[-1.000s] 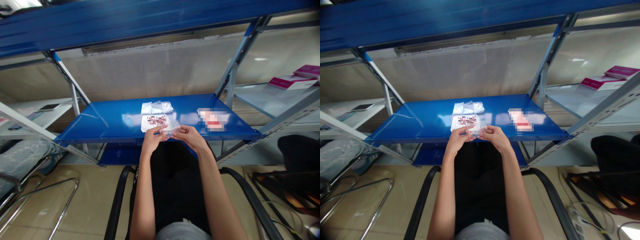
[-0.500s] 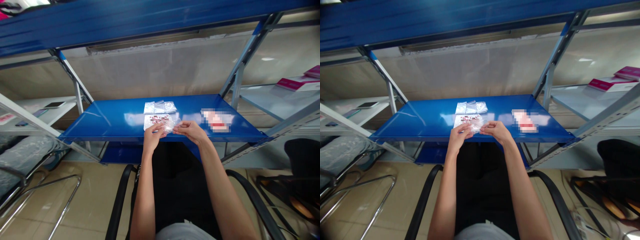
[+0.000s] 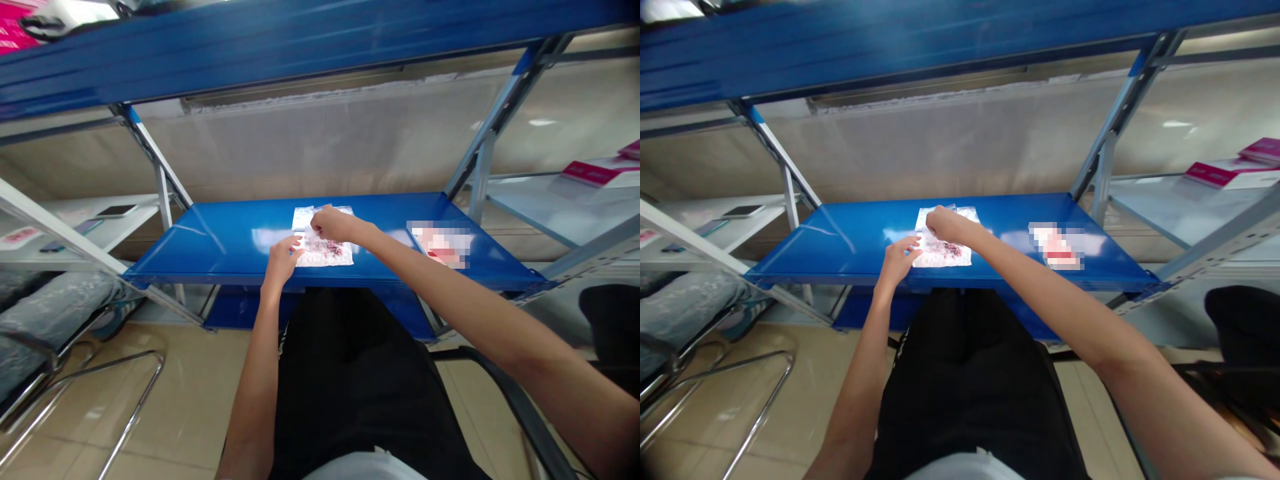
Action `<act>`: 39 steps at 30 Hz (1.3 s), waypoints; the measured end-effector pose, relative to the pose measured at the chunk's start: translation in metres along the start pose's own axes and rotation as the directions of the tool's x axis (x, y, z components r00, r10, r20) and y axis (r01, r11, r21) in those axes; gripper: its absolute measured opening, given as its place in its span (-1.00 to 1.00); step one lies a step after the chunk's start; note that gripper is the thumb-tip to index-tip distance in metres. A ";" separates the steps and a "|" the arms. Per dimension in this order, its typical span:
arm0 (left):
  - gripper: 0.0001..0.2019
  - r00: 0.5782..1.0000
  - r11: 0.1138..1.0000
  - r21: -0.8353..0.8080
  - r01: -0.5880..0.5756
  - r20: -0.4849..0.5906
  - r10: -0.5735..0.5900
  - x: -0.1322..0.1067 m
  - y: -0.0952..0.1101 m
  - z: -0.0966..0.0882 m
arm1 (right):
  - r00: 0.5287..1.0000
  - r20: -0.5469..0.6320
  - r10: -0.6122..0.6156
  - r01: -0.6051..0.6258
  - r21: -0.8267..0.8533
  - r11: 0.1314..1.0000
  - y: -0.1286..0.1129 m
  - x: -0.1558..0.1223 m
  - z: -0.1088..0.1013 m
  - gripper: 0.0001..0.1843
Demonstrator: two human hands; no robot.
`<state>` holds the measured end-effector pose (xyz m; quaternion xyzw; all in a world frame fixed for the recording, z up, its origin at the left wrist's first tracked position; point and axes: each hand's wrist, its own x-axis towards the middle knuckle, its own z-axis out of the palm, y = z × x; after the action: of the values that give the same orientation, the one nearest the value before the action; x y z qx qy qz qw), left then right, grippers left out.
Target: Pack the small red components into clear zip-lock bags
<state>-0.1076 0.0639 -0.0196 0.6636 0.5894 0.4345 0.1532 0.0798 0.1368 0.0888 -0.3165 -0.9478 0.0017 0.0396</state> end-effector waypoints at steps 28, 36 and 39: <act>-0.74 0.999 0.999 0.029 -0.032 -0.031 0.033 -0.001 -0.018 0.029 | 0.987 -0.078 0.139 -0.119 0.221 0.968 0.024 -0.010 0.034 -0.78; -0.78 0.999 1.000 0.004 0.005 -0.047 -0.005 -0.003 -0.013 0.028 | 0.962 -0.188 0.199 -0.124 0.351 0.928 0.028 -0.020 0.047 -0.72; -0.81 0.999 1.000 0.000 0.010 -0.051 -0.010 -0.003 -0.012 0.027 | 0.947 -0.226 0.229 -0.124 0.400 0.908 0.028 -0.021 0.050 -0.66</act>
<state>-0.0946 0.0722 -0.0453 0.6494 0.5964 0.4505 0.1404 0.1100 0.1478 0.0370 -0.3854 -0.8822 0.1462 0.2276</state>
